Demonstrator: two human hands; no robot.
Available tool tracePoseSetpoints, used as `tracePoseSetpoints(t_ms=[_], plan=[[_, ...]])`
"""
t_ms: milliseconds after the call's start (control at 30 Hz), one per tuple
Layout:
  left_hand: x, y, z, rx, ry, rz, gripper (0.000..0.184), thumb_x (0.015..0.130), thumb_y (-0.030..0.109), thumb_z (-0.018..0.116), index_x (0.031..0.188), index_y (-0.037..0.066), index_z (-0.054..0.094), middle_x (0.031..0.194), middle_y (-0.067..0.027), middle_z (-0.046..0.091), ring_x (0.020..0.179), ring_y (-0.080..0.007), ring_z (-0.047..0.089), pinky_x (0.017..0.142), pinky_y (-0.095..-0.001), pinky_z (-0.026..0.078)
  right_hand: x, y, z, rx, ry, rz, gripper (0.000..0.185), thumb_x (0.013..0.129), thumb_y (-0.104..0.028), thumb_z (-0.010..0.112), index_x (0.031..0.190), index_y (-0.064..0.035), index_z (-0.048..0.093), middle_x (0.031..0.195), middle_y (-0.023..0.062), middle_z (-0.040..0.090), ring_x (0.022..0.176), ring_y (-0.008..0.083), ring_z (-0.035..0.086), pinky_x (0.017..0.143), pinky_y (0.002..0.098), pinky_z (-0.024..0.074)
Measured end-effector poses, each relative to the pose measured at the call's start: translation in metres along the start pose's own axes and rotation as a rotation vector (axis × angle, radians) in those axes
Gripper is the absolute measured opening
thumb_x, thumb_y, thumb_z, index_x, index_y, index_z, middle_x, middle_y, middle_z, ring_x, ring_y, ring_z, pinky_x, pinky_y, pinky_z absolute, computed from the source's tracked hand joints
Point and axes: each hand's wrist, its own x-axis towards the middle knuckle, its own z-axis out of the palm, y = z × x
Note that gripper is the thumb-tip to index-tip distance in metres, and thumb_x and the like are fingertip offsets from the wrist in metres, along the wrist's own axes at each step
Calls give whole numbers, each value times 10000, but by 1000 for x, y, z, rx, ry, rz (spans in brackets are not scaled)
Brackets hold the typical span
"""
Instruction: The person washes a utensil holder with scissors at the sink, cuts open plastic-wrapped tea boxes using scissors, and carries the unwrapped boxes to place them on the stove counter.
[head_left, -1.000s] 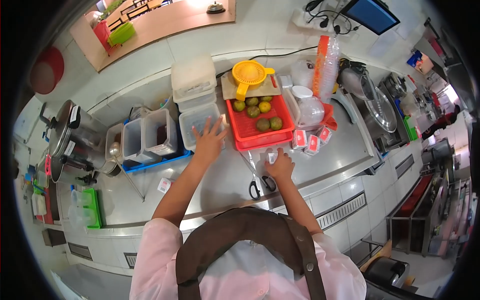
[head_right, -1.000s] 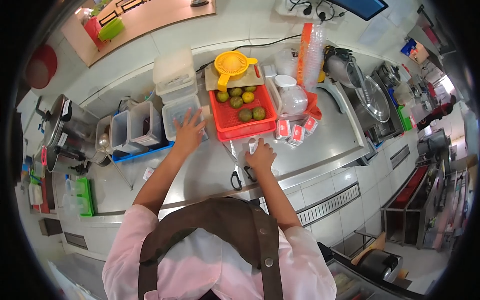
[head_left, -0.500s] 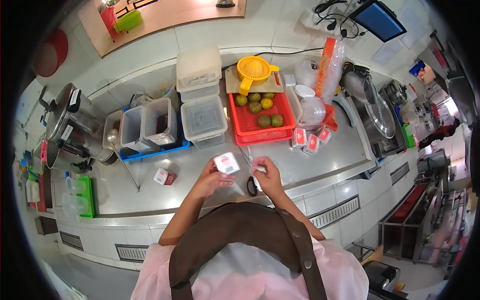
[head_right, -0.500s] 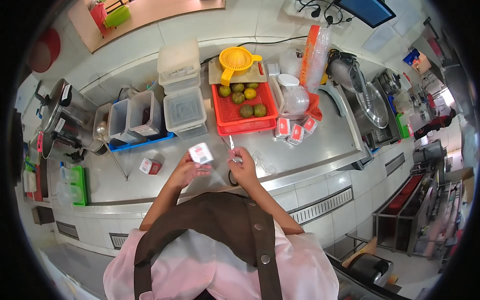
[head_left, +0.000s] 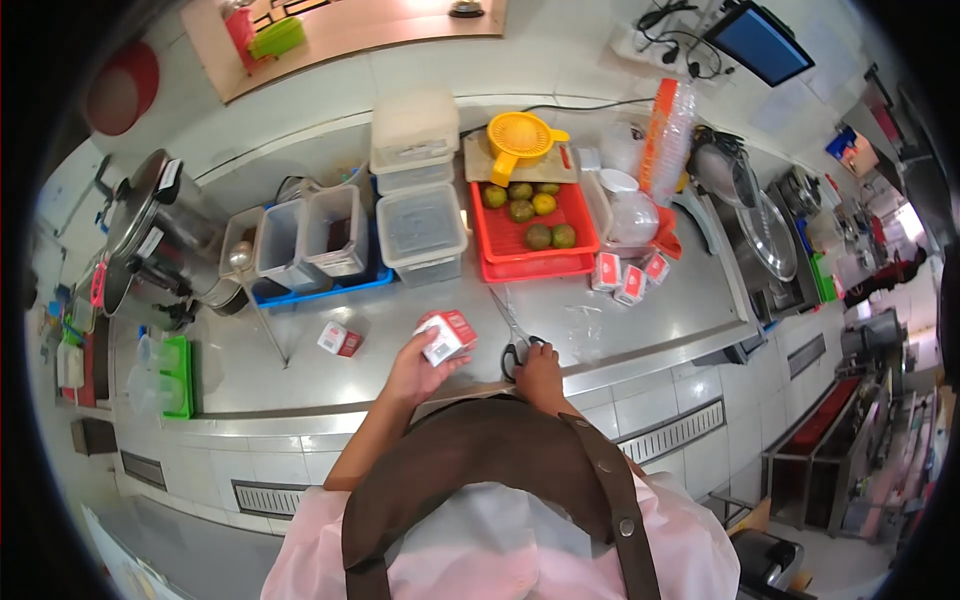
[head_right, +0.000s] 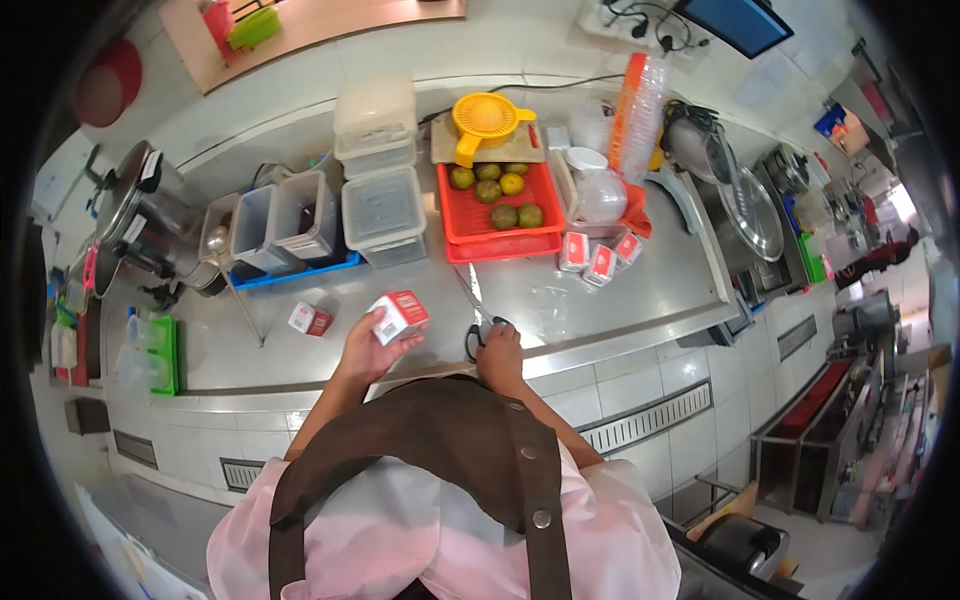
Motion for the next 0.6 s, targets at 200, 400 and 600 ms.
tracePoseSetpoints(t_ms=[200, 400, 600], plan=[[-9, 15, 13, -130, -75, 21, 370, 971, 425, 442, 1220, 151, 446, 1236, -88, 548, 1144, -343, 541, 949, -498, 446, 21, 7, -1, 28, -92, 57, 642, 573, -251, 816, 1045, 64, 515, 1013, 251, 578, 938, 395, 590, 811, 441, 513], [-23, 29, 25, -236, -91, 15, 572, 953, 422, 453, 1298, -33, 414, 1304, -243, 473, 1243, -407, 446, 1069, -531, 354, 36, -3, -23, -5, -337, 128, 531, 508, -308, 847, 843, 43, 632, 862, 226, 650, 798, 376, 644, 745, 414, 541], [-22, 36, 14, -567, -43, 132, 596, 930, 376, 521, 1330, -46, 385, 1335, -232, 451, 1271, -390, 422, 1091, -508, 338, 41, 34, -12, 726, -683, 362, 368, 665, -196, 761, 916, 35, 623, 805, 126, 651, 725, 255, 638, 668, 359, 529]])
